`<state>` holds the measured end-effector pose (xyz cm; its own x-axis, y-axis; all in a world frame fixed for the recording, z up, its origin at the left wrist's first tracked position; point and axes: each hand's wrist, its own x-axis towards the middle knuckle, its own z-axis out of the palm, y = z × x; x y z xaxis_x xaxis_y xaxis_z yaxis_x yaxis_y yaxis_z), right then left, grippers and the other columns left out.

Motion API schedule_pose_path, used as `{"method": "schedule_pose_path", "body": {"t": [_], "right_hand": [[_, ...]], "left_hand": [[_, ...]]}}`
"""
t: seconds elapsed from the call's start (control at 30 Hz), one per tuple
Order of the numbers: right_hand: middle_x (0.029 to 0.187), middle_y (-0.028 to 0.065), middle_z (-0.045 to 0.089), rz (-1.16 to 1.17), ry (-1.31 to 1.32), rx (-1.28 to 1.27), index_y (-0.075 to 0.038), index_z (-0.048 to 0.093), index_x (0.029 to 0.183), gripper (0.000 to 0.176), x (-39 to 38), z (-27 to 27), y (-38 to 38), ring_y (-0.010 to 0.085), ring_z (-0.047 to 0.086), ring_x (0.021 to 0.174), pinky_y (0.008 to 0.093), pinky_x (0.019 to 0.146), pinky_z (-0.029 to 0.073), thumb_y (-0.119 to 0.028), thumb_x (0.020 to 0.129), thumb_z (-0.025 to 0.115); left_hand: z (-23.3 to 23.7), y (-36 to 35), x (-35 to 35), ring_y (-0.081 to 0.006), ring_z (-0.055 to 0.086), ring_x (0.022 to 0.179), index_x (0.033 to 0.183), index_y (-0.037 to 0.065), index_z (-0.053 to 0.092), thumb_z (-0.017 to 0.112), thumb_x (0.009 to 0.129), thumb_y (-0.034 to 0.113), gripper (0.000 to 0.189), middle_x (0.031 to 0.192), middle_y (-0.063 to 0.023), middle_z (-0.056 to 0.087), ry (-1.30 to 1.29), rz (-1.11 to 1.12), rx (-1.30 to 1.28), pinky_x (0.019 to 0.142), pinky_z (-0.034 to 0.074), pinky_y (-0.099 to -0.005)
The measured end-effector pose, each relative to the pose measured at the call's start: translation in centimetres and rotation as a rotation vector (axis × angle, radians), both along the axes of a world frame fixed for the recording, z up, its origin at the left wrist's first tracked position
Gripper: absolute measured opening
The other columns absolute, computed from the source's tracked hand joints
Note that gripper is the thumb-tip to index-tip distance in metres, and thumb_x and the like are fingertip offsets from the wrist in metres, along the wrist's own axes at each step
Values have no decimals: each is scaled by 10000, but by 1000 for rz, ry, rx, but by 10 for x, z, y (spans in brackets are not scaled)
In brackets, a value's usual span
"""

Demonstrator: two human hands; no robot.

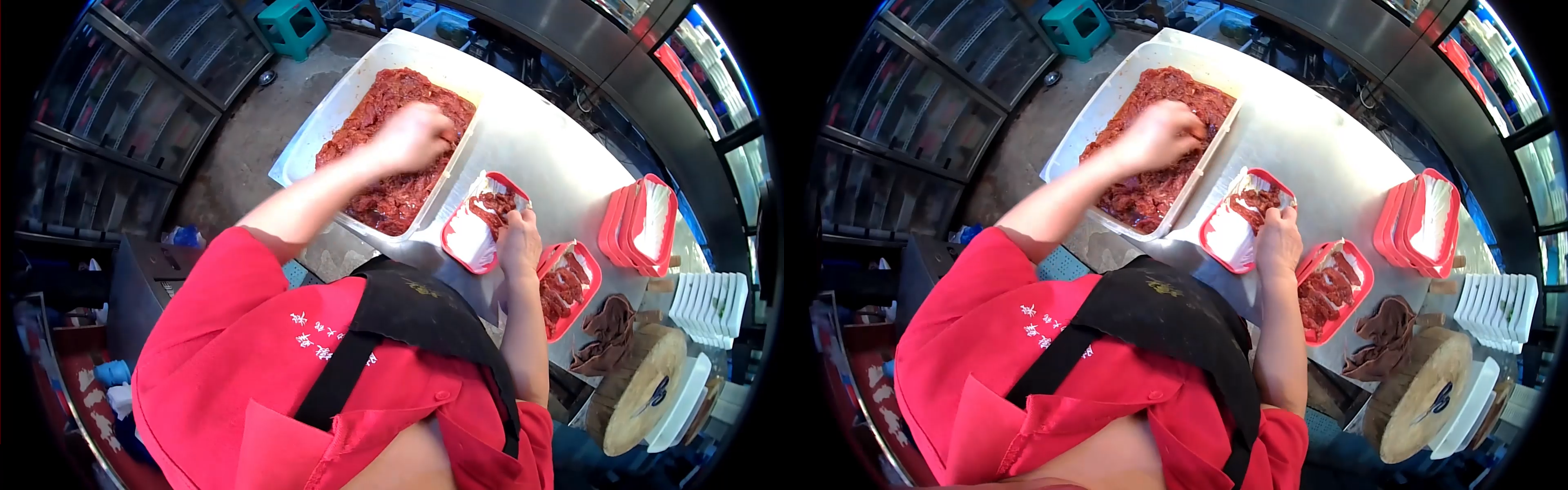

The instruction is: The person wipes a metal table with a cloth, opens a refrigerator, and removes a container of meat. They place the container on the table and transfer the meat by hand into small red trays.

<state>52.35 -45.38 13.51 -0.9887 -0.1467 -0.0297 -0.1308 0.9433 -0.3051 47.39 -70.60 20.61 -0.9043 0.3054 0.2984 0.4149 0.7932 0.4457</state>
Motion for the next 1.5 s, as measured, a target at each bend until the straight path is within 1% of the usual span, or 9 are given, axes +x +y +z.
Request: {"method": "schedule_pose_path", "body": {"t": [0.1, 0.43, 0.5, 0.63, 0.9, 1.07, 1.23, 1.33, 1.5], "right_hand": [[877, 172, 594, 7, 41, -179, -32, 601, 860, 110, 1, 10, 0, 353, 589, 877, 410, 716, 474, -74, 760, 586], [908, 161, 619, 118, 52, -129, -45, 628, 924, 163, 0, 5, -15, 332, 612, 841, 377, 724, 489, -75, 767, 599], [848, 134, 622, 150, 124, -306, -52, 630, 918, 176, -4, 23, -19, 328, 607, 831, 402, 745, 479, -73, 746, 601], [812, 132, 637, 128, 4, -548, -8, 654, 876, 152, -14, 55, -34, 260, 629, 721, 333, 676, 493, -90, 749, 641], [821, 63, 640, 192, -106, -996, -21, 640, 996, 198, -33, 81, -73, 128, 599, 683, 273, 644, 480, -156, 853, 612], [834, 52, 628, 6, -703, -1629, -2, 589, 1076, 254, -22, 71, -33, 116, 585, 682, 254, 600, 474, -196, 924, 528], [750, 41, 626, -152, -459, -1303, 22, 608, 999, 195, -1, 16, 17, 124, 581, 610, 252, 546, 475, -111, 857, 604], [712, 64, 629, -133, -83, -693, -11, 627, 941, 189, 10, -22, 19, 125, 578, 587, 273, 548, 477, -21, 754, 654], [822, 126, 616, -3, 101, -104, -51, 596, 870, 130, 25, -14, -2, 307, 614, 772, 416, 667, 489, -111, 754, 591]], "left_hand": [[-32, -80, -15, -274, 560, 875, 823, 60, 667, 666, 621, 30, 204, 852, -98, 601, -314, -22, -216, 794, 459, -377], [-37, -92, 1, -248, 497, 943, 844, 78, 690, 666, 658, 103, 189, 919, -63, 578, -258, -239, -318, 836, 428, -356], [-39, -100, -8, -272, 514, 947, 832, 51, 683, 620, 669, 76, 177, 921, -99, 608, -323, -304, -177, 866, 421, -346], [4, -106, -8, -85, 578, 748, 916, -10, 658, 634, 791, 92, 162, 792, -29, 661, -699, -131, 217, 702, 465, -234], [56, -48, -3, -58, 554, 773, 970, -30, 637, 603, 794, -24, 179, 839, -3, 640, -809, -352, 432, 729, 456, -222], [42, 21, 3, -93, 564, 817, 1000, -52, 616, 580, 780, -3, 228, 875, -63, 643, -844, -442, 428, 772, 454, -245], [-14, 70, 8, -180, 611, 791, 931, -43, 598, 599, 725, -9, 209, 824, -120, 637, -850, -411, 215, 705, 487, -316], [-39, 90, 12, -250, 626, 809, 897, -15, 596, 586, 727, -8, 170, 818, -158, 631, -694, -374, -64, 697, 489, -358], [-87, 102, 4, -340, 604, 886, 894, 35, 620, 640, 744, 154, 192, 886, -197, 626, -476, -452, -391, 733, 488, -415]]}}
